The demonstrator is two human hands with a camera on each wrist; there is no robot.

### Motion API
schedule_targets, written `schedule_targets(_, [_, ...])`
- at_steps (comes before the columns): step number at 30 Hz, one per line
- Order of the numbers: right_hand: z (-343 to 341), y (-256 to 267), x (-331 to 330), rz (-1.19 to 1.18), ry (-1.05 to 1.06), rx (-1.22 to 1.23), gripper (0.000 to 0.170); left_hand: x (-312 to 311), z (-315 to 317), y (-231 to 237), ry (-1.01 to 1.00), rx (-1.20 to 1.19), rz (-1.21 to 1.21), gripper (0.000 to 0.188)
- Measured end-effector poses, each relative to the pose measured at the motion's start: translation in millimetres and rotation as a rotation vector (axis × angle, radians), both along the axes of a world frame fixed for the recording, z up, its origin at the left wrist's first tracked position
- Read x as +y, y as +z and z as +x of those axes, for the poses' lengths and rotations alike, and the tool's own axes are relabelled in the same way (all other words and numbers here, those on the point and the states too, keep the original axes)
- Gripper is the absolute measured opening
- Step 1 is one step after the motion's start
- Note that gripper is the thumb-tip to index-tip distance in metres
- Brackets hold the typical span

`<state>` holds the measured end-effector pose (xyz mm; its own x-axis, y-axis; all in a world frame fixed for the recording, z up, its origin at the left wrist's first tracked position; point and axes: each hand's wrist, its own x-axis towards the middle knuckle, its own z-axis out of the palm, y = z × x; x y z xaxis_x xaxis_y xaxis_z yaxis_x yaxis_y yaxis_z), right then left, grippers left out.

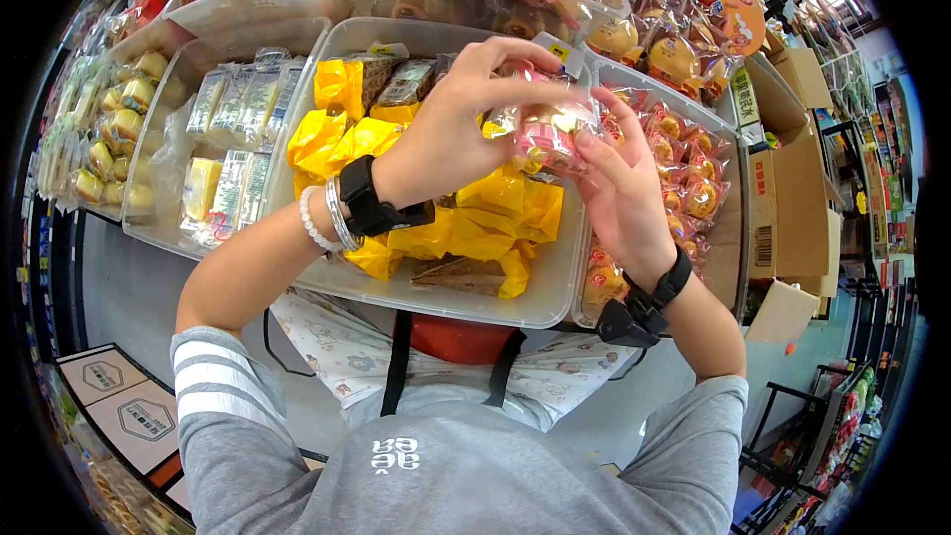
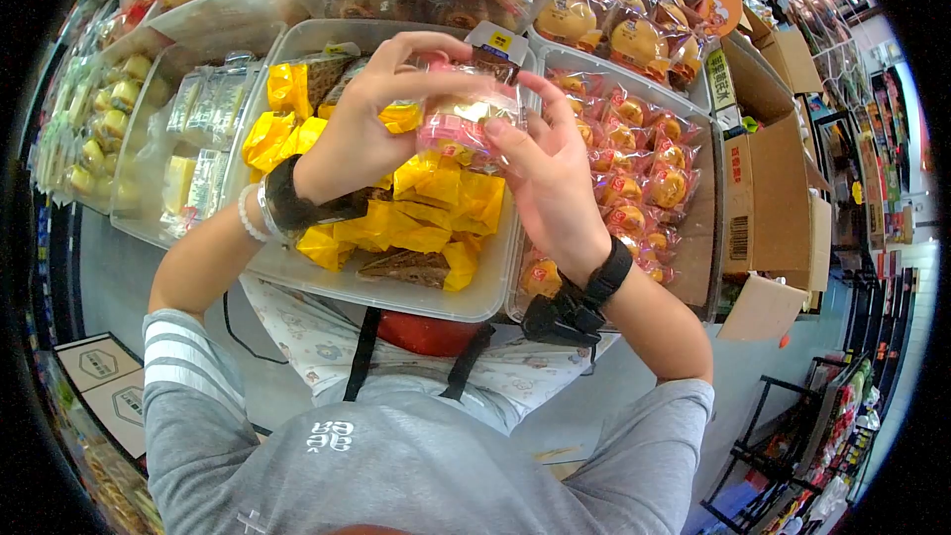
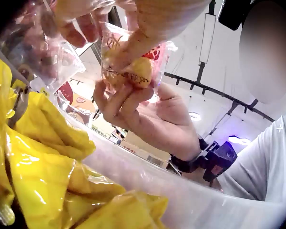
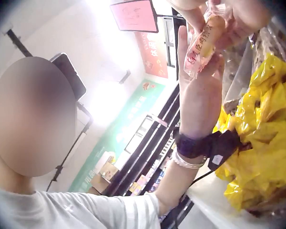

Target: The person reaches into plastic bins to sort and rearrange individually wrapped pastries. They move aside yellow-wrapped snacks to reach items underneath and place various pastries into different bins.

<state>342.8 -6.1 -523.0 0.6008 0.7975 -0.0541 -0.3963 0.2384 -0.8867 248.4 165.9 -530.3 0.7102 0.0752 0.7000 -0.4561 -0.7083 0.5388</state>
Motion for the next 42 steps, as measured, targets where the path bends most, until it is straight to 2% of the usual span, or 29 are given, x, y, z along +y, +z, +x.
schedule_targets(2, [-1, -1, 3, 0.038, -0.028, -0.044, 0.061, 0, 1, -1, 0.039, -0.009, -0.065, 0.036])
schedule_targets(4, [-1, -1, 6, 0.15, -0.173, -0.245, 0.069, 5, 4, -5, -0.348, 0.295, -1.034, 0.033])
schedule_targets(5, [-1, -1, 6, 0.152, -0.17, -0.245, 0.069, 19, 4, -9, -0.557, 0.431, -1.205, 0.033])
schedule_targets(6, [-1, 0, 6, 0.186, -0.175, -0.333, 0.071, 17, 3, -7, -0.557, 0.43, -1.204, 0.033])
schedule_targets(8, [-2, 0, 5, 0.22, -0.181, -0.421, 0.073, 9, -2, -2, -0.416, 0.524, -0.959, 0.036])
schedule_targets(9, [-3, 0, 4, 0.223, -0.17, -0.439, 0.072, 7, -4, 4, -0.353, 0.564, -0.743, 0.04])
schedule_targets(12, [-3, -3, 4, 0.212, -0.164, -0.501, 0.07, -4, -4, -4, -0.367, 0.433, -0.728, 0.037])
schedule_targets(17, [-1, -4, 4, 0.19, -0.133, -0.495, 0.061, 3, -4, -4, -0.414, 0.445, -0.785, 0.04])
schedule_targets(19, [0, -2, 1, 0.097, 0.0, -0.415, 0.052, 5, -5, 0, -0.329, 0.432, -0.6, 0.035])
schedule_targets(23, [-4, -4, -2, 0.026, 0.039, -0.361, 0.046, 3, -8, 3, -0.302, 0.406, -0.53, 0.033])
schedule_targets(25, [-5, -4, -1, 0.05, 0.012, -0.425, 0.041, 5, -8, 4, -0.318, 0.44, -0.501, 0.037])
schedule_targets(26, [-5, -5, -2, 0.051, 0.013, -0.425, 0.041, 4, -8, 3, -0.317, 0.44, -0.501, 0.037])
schedule_targets(28, [-4, -6, -4, 0.019, -0.02, -0.441, 0.035, 1, -6, 0, -0.46, 0.48, -0.698, 0.04])
schedule_targets(31, [-4, -5, -4, 0.047, -0.022, -0.436, 0.031, -3, -4, -6, -0.409, 0.441, -0.698, 0.039])
schedule_targets(35, [-2, -7, -4, 0.055, -0.022, -0.475, 0.031, -3, -3, -5, -0.406, 0.37, -0.708, 0.038])
schedule_targets(37, [-2, -8, -5, 0.021, 0.014, -0.456, 0.033, 4, -4, 0, -0.354, 0.442, -0.546, 0.034])
schedule_targets(41, [-6, -3, -2, 0.012, 0.061, -0.392, 0.037, 5, -7, 2, -0.301, 0.476, -0.56, 0.026])
schedule_targets(42, [-6, -5, -1, 0.008, 0.061, -0.41, 0.039, 5, -6, 1, -0.261, 0.402, -0.493, 0.024])
